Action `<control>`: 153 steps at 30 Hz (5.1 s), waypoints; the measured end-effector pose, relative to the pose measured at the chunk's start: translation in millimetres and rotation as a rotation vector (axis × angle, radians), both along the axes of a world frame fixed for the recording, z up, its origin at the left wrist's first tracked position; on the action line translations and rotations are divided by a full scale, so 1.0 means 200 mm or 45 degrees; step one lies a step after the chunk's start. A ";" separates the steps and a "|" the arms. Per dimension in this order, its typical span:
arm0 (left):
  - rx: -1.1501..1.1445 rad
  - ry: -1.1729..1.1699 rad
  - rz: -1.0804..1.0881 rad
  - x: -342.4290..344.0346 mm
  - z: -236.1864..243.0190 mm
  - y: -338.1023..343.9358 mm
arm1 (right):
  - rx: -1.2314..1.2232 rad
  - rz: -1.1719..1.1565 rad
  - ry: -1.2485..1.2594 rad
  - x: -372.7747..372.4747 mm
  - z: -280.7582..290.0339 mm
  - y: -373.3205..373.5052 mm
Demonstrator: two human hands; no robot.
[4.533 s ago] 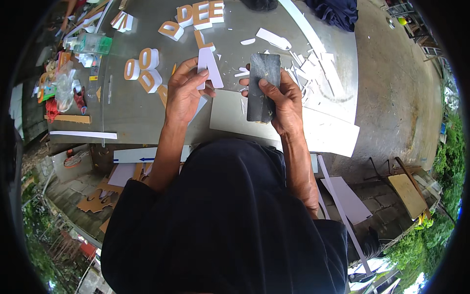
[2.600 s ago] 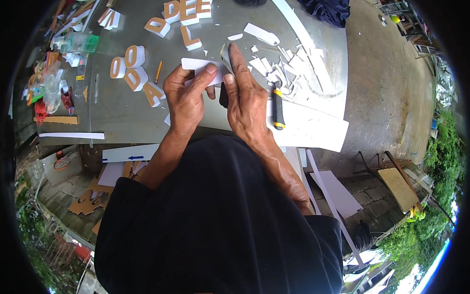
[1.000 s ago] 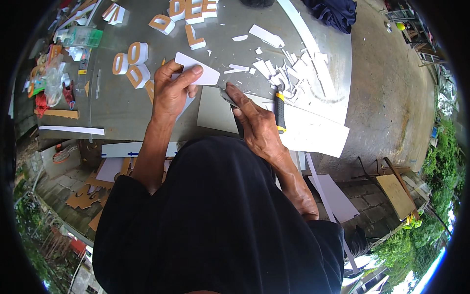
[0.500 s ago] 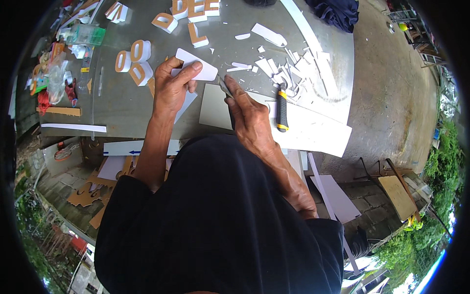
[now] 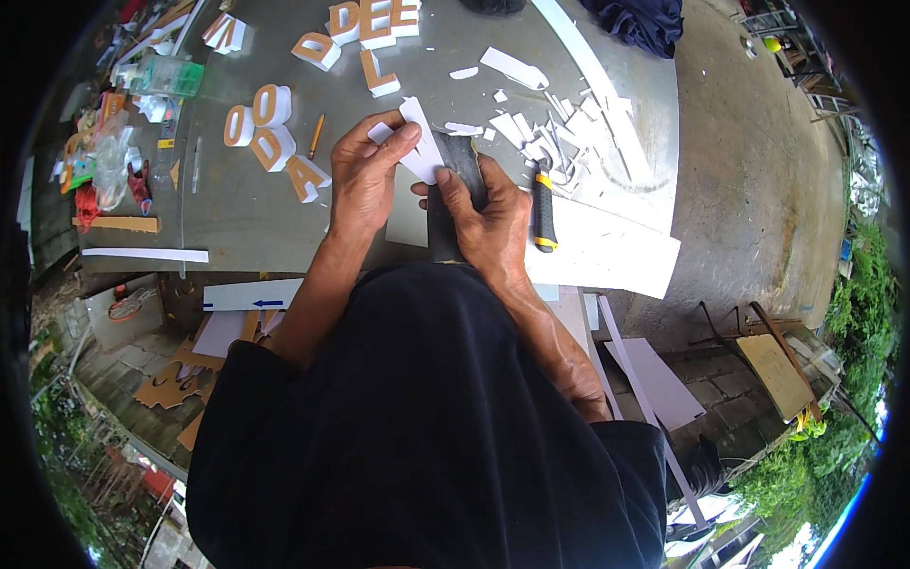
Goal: The recorder uses sandpaper and hands to refine the edges of cut-out foam or PVC letters for a sign.
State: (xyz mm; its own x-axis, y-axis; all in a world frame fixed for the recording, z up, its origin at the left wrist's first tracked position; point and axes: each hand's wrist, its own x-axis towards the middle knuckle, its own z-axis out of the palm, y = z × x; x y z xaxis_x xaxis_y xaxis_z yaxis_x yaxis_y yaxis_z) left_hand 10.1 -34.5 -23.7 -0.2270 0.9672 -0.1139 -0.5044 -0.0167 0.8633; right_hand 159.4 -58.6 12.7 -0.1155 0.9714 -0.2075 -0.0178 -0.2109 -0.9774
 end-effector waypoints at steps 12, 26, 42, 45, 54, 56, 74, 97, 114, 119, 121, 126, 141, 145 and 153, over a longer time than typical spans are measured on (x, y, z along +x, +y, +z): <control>0.077 0.450 0.037 0.05 0.09 -0.04 | 0.428 0.266 -0.610 0.05 0.12 0.11; 0.143 0.548 0.139 0.06 0.14 0.00 | 0.853 0.111 -0.715 -0.04 0.02 0.12; 0.128 0.716 0.031 0.02 0.14 0.00 | 0.867 0.164 -0.740 0.00 0.03 0.15; 0.091 0.625 -0.064 -0.08 0.11 0.04 | 0.603 0.239 -0.670 0.09 -0.02 0.12; 0.259 0.691 -0.256 -0.10 0.12 0.03 | 0.702 0.343 -0.488 0.04 0.06 0.21; 0.180 0.669 -0.263 -0.11 0.12 0.04 | 0.700 0.338 -0.491 0.06 0.02 0.18; 0.158 0.614 -0.177 -0.13 0.09 0.04 | 0.626 0.319 -0.549 0.06 0.04 0.15; 0.246 0.665 -0.101 -0.02 0.11 0.01 | 0.397 0.204 -0.457 -0.01 0.12 0.18; 0.134 0.094 -0.022 -0.11 0.04 0.05 | 0.340 0.411 -0.610 0.11 0.01 0.07; 0.144 0.222 -0.100 -0.11 0.04 0.05 | 0.092 0.076 0.053 0.11 0.03 0.23; 0.154 0.330 -0.146 -0.10 0.06 0.05 | 0.090 0.074 0.044 0.07 0.07 0.24; 0.111 0.724 -0.393 -0.08 0.08 0.05 | 0.276 0.121 -0.245 0.03 0.02 0.25; -0.084 0.601 -0.410 -0.03 0.08 0.06 | 0.152 -0.044 -0.248 0.05 -0.05 0.21; -0.163 0.022 -0.269 -0.01 0.03 0.02 | 0.167 -0.323 -0.068 0.04 -0.07 0.21; -0.048 -0.019 -0.103 -0.03 -0.03 0.01 | 0.121 -0.112 0.052 0.11 -0.03 0.14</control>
State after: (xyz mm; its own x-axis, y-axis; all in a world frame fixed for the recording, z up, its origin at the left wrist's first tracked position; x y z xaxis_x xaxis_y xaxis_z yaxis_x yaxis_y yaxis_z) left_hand 4.9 -32.6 -30.0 -0.1466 0.9773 -0.1531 -0.5159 0.0566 0.8548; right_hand 181.2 -30.2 7.2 -0.0353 0.9932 -0.1112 -0.0723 -0.1135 -0.9909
